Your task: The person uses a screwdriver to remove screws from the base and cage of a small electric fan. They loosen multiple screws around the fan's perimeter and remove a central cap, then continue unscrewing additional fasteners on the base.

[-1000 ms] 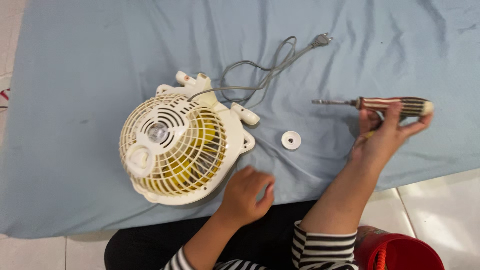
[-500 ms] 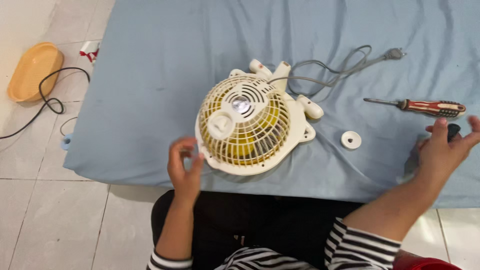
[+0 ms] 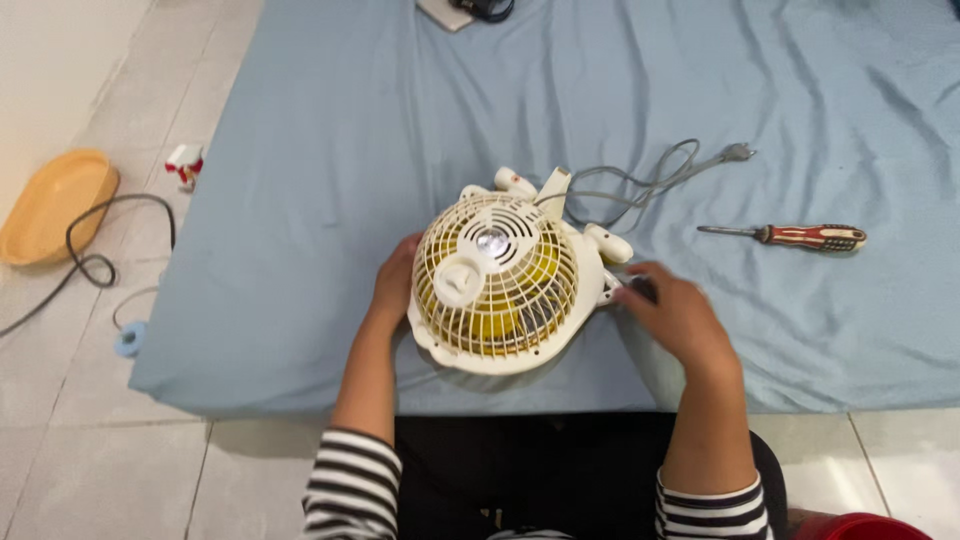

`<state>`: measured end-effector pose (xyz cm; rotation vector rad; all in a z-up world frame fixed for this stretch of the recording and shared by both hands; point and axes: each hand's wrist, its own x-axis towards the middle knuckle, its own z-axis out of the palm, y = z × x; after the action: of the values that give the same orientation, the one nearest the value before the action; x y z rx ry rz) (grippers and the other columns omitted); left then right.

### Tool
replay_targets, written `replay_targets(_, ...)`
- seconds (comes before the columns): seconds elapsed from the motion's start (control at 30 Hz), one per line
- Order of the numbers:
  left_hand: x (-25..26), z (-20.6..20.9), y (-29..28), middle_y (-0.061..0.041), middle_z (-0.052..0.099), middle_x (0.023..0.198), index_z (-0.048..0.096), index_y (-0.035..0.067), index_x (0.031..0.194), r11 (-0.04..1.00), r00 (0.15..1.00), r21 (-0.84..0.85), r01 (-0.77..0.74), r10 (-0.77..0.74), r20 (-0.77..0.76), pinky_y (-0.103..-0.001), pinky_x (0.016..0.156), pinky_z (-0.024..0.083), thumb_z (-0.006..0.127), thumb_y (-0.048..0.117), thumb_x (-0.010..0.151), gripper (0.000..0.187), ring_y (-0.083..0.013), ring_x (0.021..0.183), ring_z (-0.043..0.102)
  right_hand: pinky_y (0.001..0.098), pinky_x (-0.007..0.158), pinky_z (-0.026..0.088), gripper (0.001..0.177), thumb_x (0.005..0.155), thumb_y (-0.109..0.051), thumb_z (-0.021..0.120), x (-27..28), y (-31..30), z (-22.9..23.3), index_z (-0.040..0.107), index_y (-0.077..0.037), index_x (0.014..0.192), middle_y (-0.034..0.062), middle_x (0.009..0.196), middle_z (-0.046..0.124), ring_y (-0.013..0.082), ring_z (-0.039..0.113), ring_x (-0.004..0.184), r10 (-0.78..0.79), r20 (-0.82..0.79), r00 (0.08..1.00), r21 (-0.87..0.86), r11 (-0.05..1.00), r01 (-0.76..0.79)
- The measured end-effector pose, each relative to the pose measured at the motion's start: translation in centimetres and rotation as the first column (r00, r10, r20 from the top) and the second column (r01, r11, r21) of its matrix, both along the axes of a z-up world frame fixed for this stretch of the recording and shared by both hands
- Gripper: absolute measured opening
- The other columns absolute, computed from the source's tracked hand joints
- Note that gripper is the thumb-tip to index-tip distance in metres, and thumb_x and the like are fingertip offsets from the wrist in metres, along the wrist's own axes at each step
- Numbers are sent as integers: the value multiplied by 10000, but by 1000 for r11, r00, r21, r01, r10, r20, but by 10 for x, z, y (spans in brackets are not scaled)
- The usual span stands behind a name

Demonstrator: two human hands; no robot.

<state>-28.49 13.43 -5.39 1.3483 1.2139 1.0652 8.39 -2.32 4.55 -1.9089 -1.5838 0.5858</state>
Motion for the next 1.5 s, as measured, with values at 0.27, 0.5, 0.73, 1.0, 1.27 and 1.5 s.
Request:
replay_targets(0.27,3,7,-5,-96,706,1285,630,44,1363,996,989,-87,25,-12,149,-294,1000,493,442,220,1039,414,-176,1141,648,481,758,561,834,661,-119,815,47,86,-4,570,-279,1443,178,1527,484,378,681,975,-77,502,862,168,986,-10)
replay_targets(0.5,5,21,-10,-114,714,1256,656,26,1332,959,975,-280,46,18,222,-330,964,510,465,274,1044,425,-202,1091,656,486,823,570,223,927,-229,683,62,168,-31,657,-228,1148,96,1284,660,328,700,1044,120,613,781,-24,991,-134)
replay_targets(0.73,-7,-12,21,-140,705,1233,679,9,1281,993,950,-76,89,-108,-292,-325,977,479,414,401,1080,515,-190,1086,629,417,630,508,132,1039,-136,630,66,188,40,563,-73,1133,127,872,677,291,637,729,-12,68,998,506,862,-24)
replay_targets(1.0,2,-41,-20,-182,771,1081,718,6,1148,981,978,23,-193,194,-79,-354,930,508,447,359,1040,459,-267,1006,706,357,567,494,134,990,-141,681,-72,163,117,597,-77,1072,76,817,667,158,598,651,233,-109,966,416,894,-168)
replay_targets(1.27,28,-36,-121,-138,703,1102,588,48,1250,858,867,-169,-486,498,37,-396,955,480,346,403,1066,468,-266,1036,688,482,674,514,188,929,-189,705,-173,90,116,599,-90,1049,124,996,700,385,673,840,300,212,930,569,736,-367)
replay_targets(1.5,89,-42,-202,19,632,1204,490,162,1289,968,831,-186,-168,240,502,-354,919,519,578,325,946,389,-140,1068,622,506,665,501,131,924,-185,671,-181,54,126,644,-131,1040,101,955,699,376,665,820,262,338,904,427,813,-396)
